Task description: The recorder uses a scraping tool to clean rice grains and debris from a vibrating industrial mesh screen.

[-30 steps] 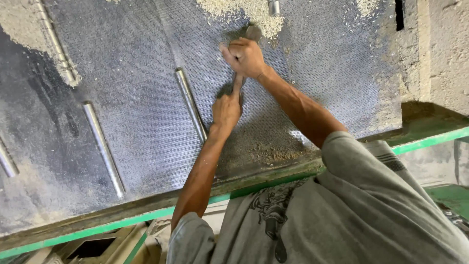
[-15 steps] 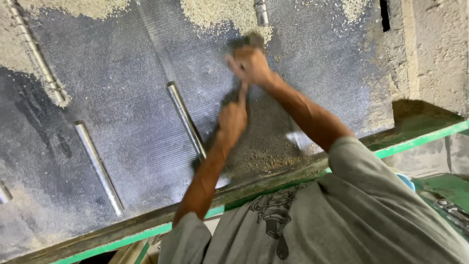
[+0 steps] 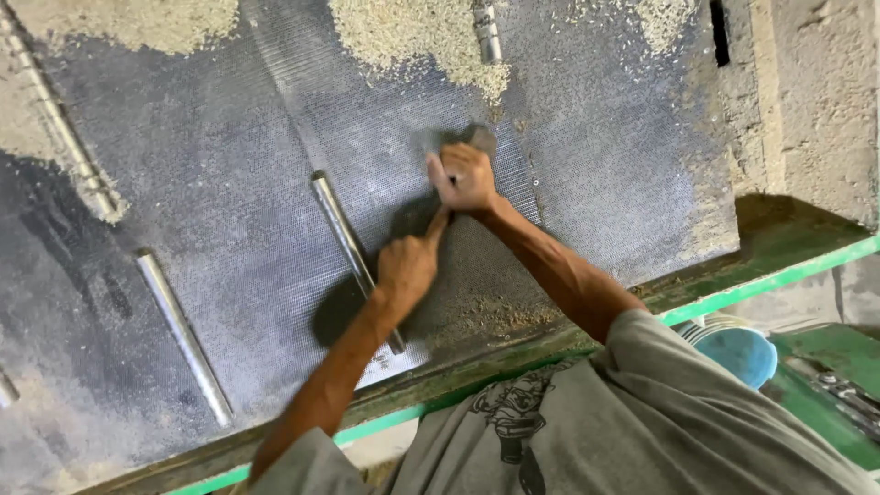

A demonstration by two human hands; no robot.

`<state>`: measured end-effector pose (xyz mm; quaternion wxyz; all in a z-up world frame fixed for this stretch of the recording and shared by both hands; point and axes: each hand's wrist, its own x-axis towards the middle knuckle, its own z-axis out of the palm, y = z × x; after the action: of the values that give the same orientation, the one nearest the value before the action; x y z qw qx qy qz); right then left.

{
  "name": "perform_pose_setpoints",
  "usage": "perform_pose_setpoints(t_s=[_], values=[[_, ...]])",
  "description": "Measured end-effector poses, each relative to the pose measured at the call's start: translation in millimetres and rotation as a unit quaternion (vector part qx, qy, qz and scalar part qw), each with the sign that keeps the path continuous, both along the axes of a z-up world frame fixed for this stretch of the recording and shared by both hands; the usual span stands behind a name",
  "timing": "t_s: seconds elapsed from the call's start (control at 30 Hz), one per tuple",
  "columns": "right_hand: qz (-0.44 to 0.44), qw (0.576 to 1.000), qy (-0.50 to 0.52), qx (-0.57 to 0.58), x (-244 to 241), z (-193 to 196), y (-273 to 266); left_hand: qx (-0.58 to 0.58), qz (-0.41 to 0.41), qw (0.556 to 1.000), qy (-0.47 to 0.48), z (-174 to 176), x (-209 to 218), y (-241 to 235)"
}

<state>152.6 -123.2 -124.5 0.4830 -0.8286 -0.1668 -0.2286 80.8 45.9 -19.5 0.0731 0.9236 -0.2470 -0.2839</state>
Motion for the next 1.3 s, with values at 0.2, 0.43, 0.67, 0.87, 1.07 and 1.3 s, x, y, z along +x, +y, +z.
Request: perform_pose_setpoints(t_s=[0.2,0.43,0.67,0.87,1.07,1.3], values=[[-0.073,0.997,-0.015,0.028,90,7,3,0.031,-0.055,0.994,-0.092,-26,101,12],[-0.046,0.998,0.044,-0.007,3,9,4,-0.008,-0.033,0.999,0.0,-5,6,10],[-0.087,0.996,0.007,0.009,22,11,-5,-0.001,-0.087,0.995,-0.048,-19,43,13],[-0.163,0.986,0.026,0.03,96,-3,-6,0.031,-0.124,0.985,-0.116,-23,124,8],[-0.108,0.993,0.025,0.034,11,27,6,0.009,-0.086,0.996,-0.03,-12,27,11],[-0.115,0.993,0.016,0.011,59,-5,-14,0.063,-0.144,0.981,-0.116,-29,84,3]])
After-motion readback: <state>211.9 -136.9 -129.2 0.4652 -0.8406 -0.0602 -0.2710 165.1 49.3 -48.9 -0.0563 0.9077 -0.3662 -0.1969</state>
